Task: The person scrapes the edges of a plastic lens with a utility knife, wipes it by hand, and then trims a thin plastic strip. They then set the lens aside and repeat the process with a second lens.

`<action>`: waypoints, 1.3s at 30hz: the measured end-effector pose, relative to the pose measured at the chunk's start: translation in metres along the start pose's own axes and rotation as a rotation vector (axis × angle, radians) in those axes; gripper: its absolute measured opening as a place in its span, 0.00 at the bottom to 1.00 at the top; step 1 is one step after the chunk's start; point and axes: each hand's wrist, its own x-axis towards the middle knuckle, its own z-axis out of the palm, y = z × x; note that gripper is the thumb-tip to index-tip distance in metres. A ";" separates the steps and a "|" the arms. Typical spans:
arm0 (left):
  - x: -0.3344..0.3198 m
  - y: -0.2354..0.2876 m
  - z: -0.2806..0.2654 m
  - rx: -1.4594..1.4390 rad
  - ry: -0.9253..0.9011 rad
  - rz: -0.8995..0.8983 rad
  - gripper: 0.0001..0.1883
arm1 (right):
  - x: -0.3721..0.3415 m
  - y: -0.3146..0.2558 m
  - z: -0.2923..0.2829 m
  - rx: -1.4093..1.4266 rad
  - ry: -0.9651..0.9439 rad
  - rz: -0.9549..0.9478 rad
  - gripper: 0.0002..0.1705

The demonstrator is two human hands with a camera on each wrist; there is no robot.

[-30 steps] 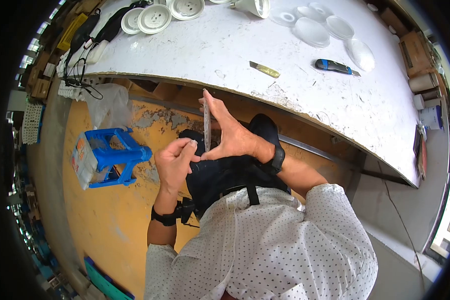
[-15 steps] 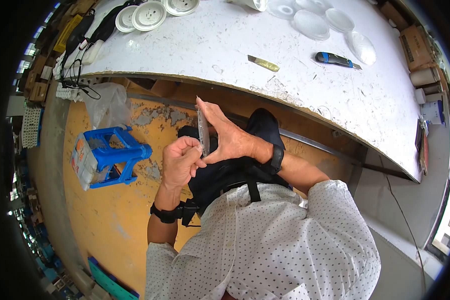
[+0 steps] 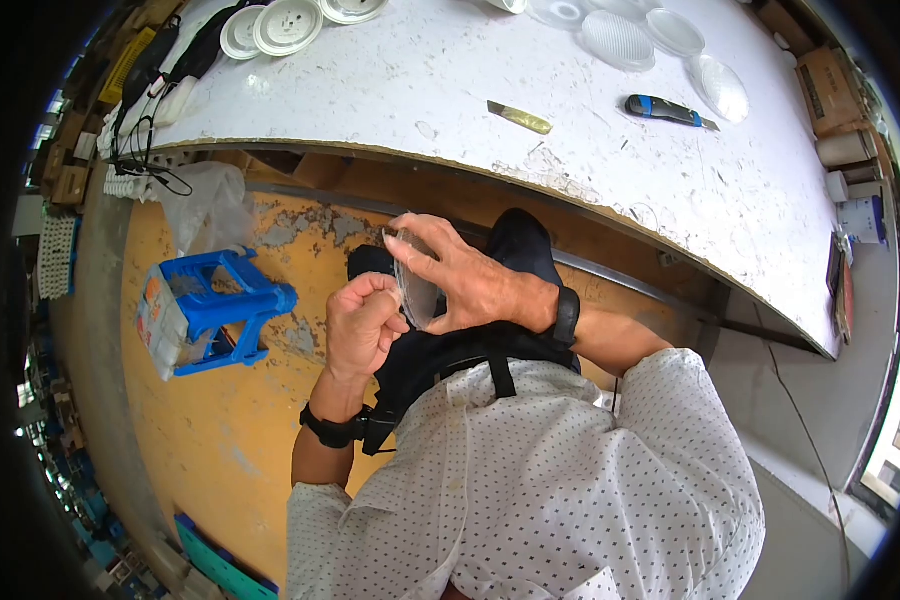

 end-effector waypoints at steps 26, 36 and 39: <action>0.001 -0.020 0.006 0.573 0.024 0.352 0.03 | -0.013 -0.005 -0.020 0.112 0.004 0.188 0.73; -0.001 -0.025 0.014 0.277 -0.006 0.250 0.04 | -0.018 0.002 -0.001 0.059 0.097 0.154 0.71; -0.002 -0.016 0.013 0.307 -0.064 0.222 0.05 | -0.015 0.000 -0.001 0.015 0.092 0.105 0.70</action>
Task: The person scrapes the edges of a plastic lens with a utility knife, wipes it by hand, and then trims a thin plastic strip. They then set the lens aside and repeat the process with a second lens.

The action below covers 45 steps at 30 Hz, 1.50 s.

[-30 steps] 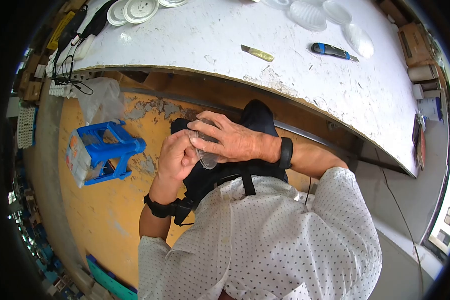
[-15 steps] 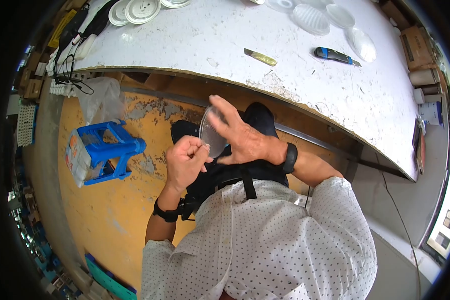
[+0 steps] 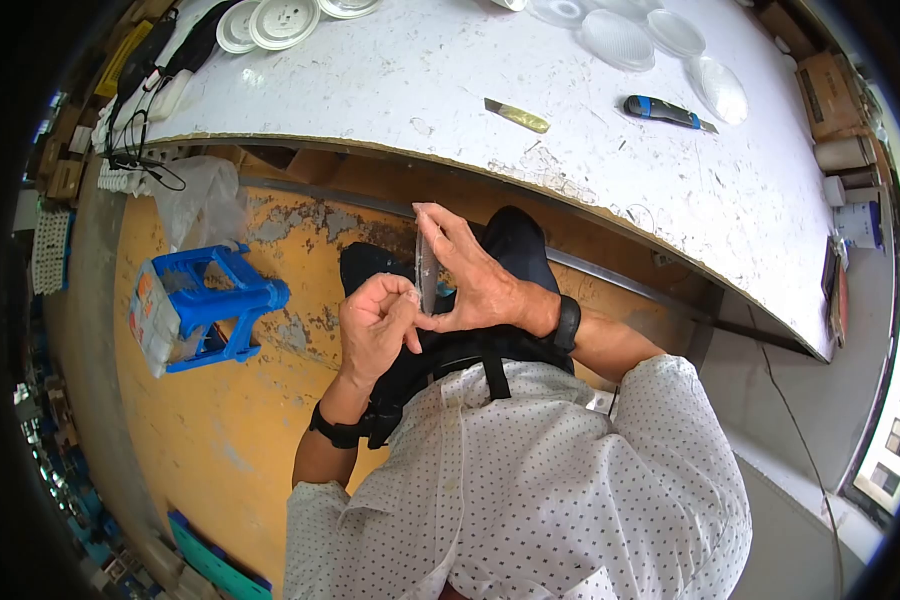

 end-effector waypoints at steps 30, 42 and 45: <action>0.006 -0.017 -0.020 -0.022 -0.074 0.104 0.08 | -0.015 0.021 -0.016 -0.165 -0.124 -0.353 0.61; -0.002 -0.017 0.011 0.524 0.219 0.466 0.05 | -0.008 0.000 -0.017 -0.059 -0.056 0.026 0.76; -0.001 -0.022 0.019 0.555 0.206 0.583 0.05 | -0.009 0.003 -0.011 0.001 -0.016 0.081 0.75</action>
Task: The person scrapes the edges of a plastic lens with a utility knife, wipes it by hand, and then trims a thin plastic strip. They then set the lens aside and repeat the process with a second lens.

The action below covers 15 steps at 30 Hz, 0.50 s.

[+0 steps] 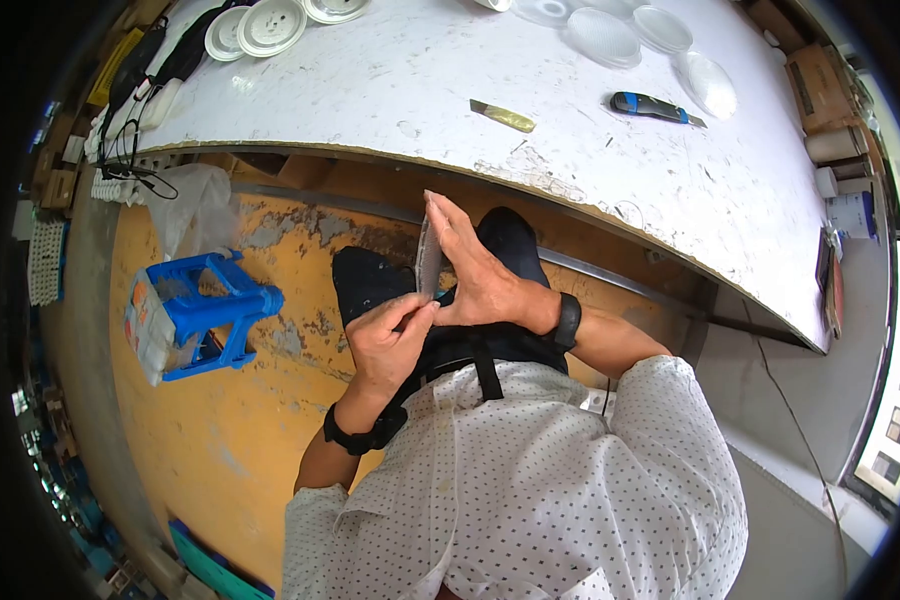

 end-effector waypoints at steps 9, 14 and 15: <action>0.012 0.009 -0.027 -0.274 -0.168 -0.484 0.04 | -0.001 0.005 0.009 0.088 -0.007 -0.040 0.73; 0.014 0.006 -0.027 -0.530 -0.274 -0.716 0.05 | -0.003 0.004 0.009 0.096 -0.072 -0.033 0.75; 0.013 0.005 -0.027 -0.599 -0.260 -0.742 0.05 | -0.002 0.004 0.009 0.095 -0.073 -0.031 0.75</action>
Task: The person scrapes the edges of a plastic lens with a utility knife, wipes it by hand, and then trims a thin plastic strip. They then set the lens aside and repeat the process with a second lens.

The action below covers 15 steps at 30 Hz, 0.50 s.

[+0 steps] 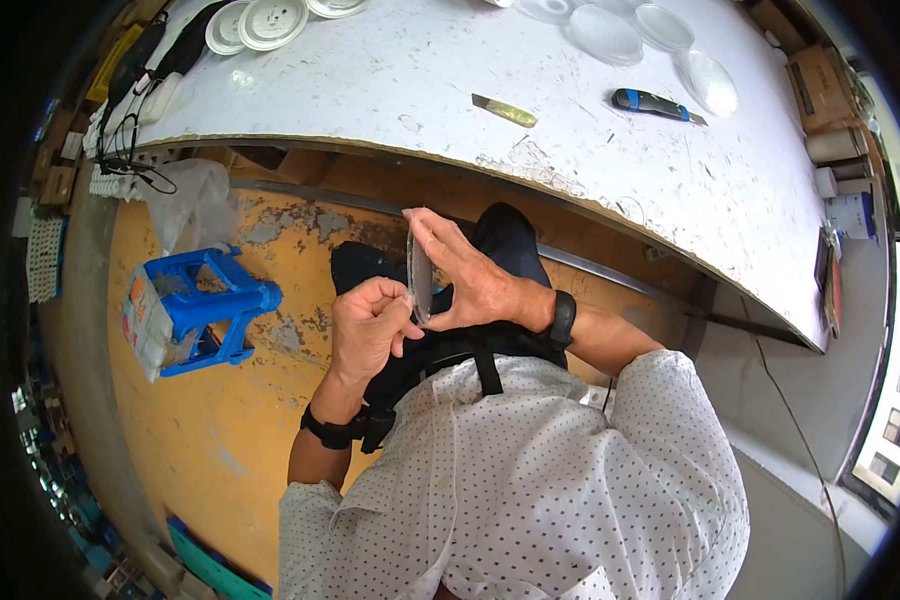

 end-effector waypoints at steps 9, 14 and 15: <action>0.004 -0.004 -0.006 -0.204 0.000 -0.098 0.07 | -0.001 0.001 -0.003 -0.165 -0.044 -0.207 0.70; 0.013 -0.007 -0.015 -0.409 -0.069 -0.222 0.06 | -0.005 0.000 -0.009 -0.222 -0.178 -0.311 0.70; 0.016 -0.008 -0.016 -0.411 -0.069 -0.223 0.06 | -0.005 0.001 -0.010 -0.267 -0.214 -0.352 0.70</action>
